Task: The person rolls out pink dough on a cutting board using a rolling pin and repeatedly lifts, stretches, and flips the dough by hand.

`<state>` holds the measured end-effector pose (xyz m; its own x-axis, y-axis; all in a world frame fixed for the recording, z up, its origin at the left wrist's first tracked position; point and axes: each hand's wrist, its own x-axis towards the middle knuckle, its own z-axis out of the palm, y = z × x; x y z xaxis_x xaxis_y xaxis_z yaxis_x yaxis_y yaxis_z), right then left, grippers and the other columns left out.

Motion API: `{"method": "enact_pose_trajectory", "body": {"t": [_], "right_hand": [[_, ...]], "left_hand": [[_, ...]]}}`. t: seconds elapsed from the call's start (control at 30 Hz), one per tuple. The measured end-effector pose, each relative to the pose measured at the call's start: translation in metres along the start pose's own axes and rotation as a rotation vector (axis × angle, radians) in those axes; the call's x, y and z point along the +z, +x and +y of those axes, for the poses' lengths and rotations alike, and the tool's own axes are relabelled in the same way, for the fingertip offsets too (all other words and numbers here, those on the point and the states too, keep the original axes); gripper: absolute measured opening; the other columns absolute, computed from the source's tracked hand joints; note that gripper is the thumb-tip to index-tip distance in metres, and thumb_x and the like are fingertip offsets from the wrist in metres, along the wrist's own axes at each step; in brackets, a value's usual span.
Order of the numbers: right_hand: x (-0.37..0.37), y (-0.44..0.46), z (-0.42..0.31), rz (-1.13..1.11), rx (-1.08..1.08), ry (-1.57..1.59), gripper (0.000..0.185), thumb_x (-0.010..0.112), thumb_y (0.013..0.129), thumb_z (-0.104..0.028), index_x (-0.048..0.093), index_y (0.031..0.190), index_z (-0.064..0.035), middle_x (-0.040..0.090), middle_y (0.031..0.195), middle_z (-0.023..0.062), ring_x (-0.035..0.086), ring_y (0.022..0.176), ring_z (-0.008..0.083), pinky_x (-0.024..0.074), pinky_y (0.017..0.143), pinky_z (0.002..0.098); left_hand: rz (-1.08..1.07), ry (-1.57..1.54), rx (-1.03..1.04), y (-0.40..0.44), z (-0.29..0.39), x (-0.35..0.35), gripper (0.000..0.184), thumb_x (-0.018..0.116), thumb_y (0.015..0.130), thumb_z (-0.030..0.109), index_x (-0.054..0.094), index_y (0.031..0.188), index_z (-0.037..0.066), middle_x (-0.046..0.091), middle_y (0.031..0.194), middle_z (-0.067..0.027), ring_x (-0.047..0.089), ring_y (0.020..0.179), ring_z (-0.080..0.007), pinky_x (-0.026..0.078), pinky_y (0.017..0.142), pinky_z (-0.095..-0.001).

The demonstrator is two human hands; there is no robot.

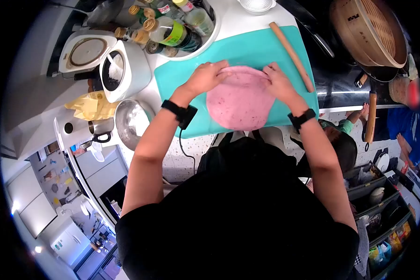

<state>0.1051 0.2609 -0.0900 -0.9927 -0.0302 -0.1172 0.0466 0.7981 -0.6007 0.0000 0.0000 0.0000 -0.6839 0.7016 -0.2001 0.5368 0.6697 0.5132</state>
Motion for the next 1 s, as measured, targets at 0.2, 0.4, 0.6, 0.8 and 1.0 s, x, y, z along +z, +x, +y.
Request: {"method": "enact_pose_trajectory", "body": {"t": [0.2, 0.4, 0.6, 0.8, 1.0], "right_hand": [[-0.12, -0.046, -0.076, -0.215, -0.05, 0.4, 0.015, 0.063, 0.089, -0.009, 0.058, 0.102, -0.0034, 0.055, 0.074, 0.0042, 0.056, 0.072, 0.0159, 0.0445, 0.067, 0.0303], [-0.197, -0.097, -0.156, 0.141, -0.159, 0.503, 0.013, 0.061, 0.094, -0.011, 0.058, 0.1, -0.0001, 0.049, 0.074, 0.0012, 0.046, 0.07, 0.0093, 0.0421, 0.062, 0.0272], [-0.149, -0.149, -0.19, 0.131, -0.092, -0.025, 0.019, 0.062, 0.091, -0.012, 0.064, 0.109, -0.0062, 0.068, 0.09, 0.0137, 0.066, 0.079, 0.0328, 0.0516, 0.069, 0.0425], [0.029, -0.174, -0.132, -0.012, -0.097, -0.105, 0.028, 0.064, 0.09, -0.01, 0.059, 0.117, -0.0062, 0.064, 0.12, 0.0178, 0.063, 0.11, 0.0387, 0.0505, 0.094, 0.0447], [-0.008, -0.099, -0.018, 0.46, 0.184, -0.167, 0.037, 0.066, 0.088, -0.015, 0.055, 0.121, -0.0053, 0.058, 0.121, 0.0176, 0.055, 0.116, 0.04, 0.0486, 0.096, 0.0472]], "left_hand": [[-0.059, -0.518, 0.021, -0.045, 0.04, -0.075, 0.016, 0.07, 0.096, 0.017, 0.063, 0.098, 0.002, 0.058, 0.078, 0.0053, 0.052, 0.072, -0.0021, 0.043, 0.064, -0.0207], [0.259, -0.3, 0.314, -0.074, 0.093, -0.154, 0.017, 0.071, 0.094, 0.018, 0.066, 0.1, 0.003, 0.063, 0.077, 0.0008, 0.057, 0.07, -0.0065, 0.048, 0.064, -0.0242], [0.09, 0.186, 0.4, -0.12, 0.059, -0.121, 0.02, 0.073, 0.088, 0.018, 0.07, 0.104, 0.006, 0.073, 0.092, -0.0125, 0.071, 0.083, -0.0285, 0.056, 0.073, -0.0359], [0.05, 0.291, 0.478, -0.186, -0.063, 0.064, 0.036, 0.071, 0.088, 0.021, 0.065, 0.122, 0.01, 0.065, 0.128, -0.0129, 0.062, 0.118, -0.0337, 0.049, 0.105, -0.0447], [0.257, -0.06, -0.05, -0.168, -0.062, 0.089, 0.047, 0.07, 0.088, 0.019, 0.055, 0.129, 0.004, 0.063, 0.123, -0.0148, 0.064, 0.109, -0.0322, 0.052, 0.094, -0.0447]]}}
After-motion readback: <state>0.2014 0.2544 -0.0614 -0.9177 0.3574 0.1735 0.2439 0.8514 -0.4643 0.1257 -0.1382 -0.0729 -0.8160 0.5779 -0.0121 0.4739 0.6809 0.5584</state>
